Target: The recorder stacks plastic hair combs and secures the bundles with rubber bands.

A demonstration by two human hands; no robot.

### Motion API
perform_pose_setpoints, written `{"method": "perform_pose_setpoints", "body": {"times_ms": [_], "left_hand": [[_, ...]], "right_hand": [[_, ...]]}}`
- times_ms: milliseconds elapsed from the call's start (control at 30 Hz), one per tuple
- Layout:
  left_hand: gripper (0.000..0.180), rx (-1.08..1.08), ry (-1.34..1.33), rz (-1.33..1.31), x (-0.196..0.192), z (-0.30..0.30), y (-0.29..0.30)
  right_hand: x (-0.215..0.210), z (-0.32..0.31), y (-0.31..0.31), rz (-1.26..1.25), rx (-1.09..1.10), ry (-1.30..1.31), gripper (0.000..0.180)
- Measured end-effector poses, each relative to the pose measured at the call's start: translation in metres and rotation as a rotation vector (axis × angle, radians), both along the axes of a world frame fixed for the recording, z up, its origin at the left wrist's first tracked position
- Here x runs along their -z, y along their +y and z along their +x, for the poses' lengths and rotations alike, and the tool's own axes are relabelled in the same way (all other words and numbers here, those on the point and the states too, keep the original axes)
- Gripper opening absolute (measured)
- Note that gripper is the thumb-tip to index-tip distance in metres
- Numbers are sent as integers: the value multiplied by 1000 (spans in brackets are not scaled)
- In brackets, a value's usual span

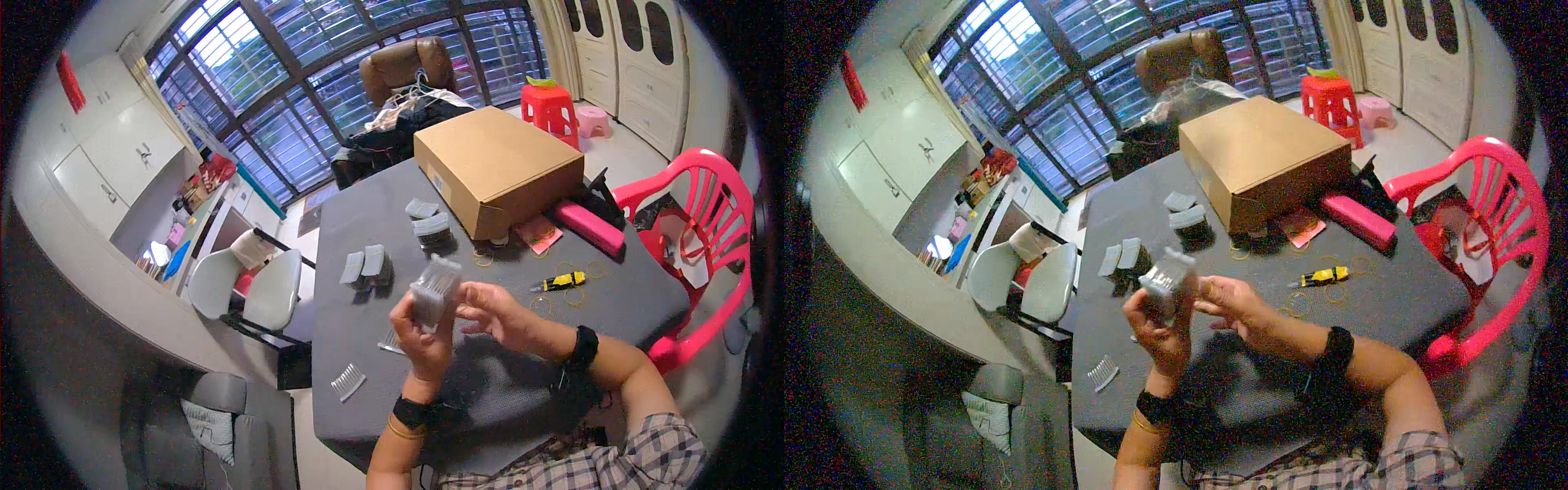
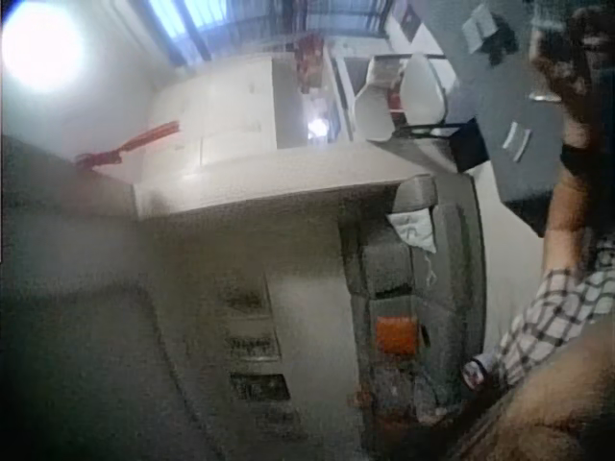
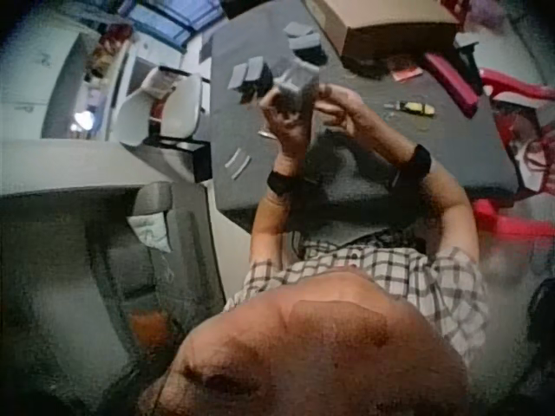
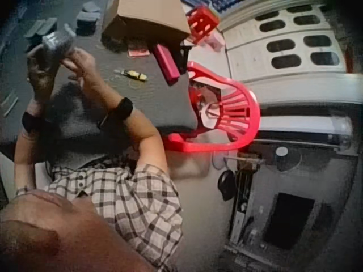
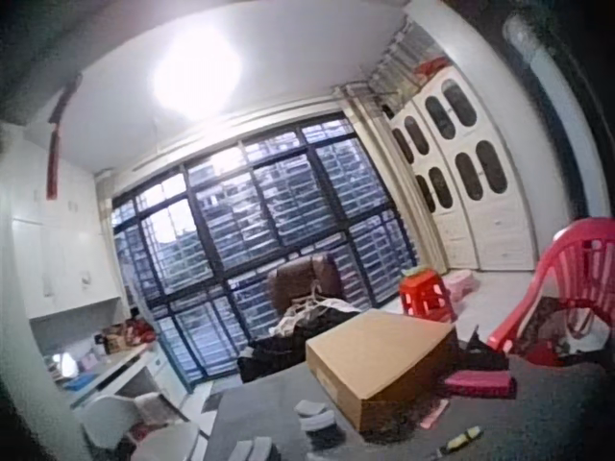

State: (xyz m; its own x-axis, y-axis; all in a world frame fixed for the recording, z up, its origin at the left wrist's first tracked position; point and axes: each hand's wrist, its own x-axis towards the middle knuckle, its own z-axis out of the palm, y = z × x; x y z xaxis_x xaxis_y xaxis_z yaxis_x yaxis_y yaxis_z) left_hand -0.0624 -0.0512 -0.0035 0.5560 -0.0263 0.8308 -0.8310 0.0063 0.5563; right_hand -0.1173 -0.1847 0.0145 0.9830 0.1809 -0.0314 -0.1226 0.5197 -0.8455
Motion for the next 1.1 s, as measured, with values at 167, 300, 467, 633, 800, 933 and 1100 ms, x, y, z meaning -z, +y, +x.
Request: {"method": "perform_pose_setpoints", "body": {"times_ms": [167,300,467,633,800,933,1100], "left_hand": [[48,399,487,43,-4,-9,-3],[42,674,831,22,-13,-6,4],[42,764,853,213,-18,5,11],[42,903,995,175,-18,8,14],[38,1028,1127,-138,-19,7,11],[36,1187,1267,-266,0,12,21],[33,1298,1377,-462,4,9,16]], "right_hand": [[4,-1,-12,66,94,75,57],[13,5,-20,75,54,118,55],[6,10,-22,92,97,30,52],[2,13,-29,-128,191,-49,48],[6,15,-30,-130,248,-140,45],[14,14,-22,-291,200,-186,47],[29,22,-19,-42,185,53,50]]}}
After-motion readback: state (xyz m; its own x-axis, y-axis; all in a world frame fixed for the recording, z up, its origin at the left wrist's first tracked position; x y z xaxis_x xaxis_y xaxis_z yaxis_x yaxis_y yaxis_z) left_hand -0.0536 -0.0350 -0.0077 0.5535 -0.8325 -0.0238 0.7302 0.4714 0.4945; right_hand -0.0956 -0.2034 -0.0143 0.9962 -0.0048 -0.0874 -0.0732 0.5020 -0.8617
